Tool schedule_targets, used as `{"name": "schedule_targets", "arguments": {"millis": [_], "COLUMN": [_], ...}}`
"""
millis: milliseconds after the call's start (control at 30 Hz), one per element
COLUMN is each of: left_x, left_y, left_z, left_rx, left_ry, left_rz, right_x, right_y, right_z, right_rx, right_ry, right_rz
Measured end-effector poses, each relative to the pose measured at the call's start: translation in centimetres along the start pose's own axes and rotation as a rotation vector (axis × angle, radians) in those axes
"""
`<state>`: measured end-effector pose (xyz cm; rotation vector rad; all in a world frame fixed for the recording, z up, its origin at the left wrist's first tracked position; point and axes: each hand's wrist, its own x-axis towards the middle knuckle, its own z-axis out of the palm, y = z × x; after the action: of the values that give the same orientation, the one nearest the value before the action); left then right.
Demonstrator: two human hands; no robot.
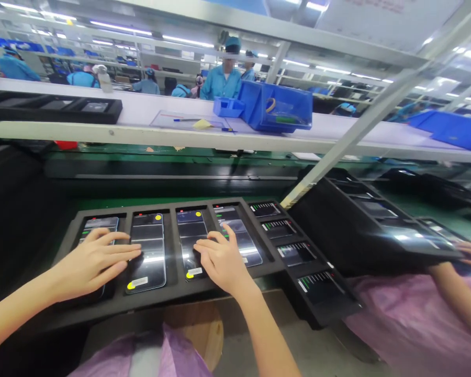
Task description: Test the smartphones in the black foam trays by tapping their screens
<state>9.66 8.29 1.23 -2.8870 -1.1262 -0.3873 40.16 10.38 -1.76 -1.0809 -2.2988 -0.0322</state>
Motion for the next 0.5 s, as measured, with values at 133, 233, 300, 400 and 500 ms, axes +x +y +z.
{"name": "schedule_targets", "arguments": {"millis": [133,233,300,400,500], "left_x": [1.7,1.5,0.8,-1.7,-5.2], "left_y": [0.4,0.5,0.3,-0.4,-0.9], "left_z": [0.0,-0.1,-0.4,-1.1,-1.6], "left_rx": [-0.104,-0.116,-0.121,-0.134,-0.16], "left_ry": [-0.11,-0.129,-0.124,-0.082,-0.004], "left_rz": [0.025,0.013,-0.026,-0.116,-0.263], "right_x": [0.5,0.3,0.1,-0.8,-2.3], "right_y": [-0.3,-0.4,-0.3,0.6,2.7], "right_z": [0.8,0.9,0.7,0.0,-0.7], "right_rx": [-0.002,-0.008,0.0,0.011,0.011], "right_ry": [-0.051,-0.035,-0.007,-0.004,-0.008], "right_rz": [-0.028,-0.021,-0.013,0.016,0.085]}}
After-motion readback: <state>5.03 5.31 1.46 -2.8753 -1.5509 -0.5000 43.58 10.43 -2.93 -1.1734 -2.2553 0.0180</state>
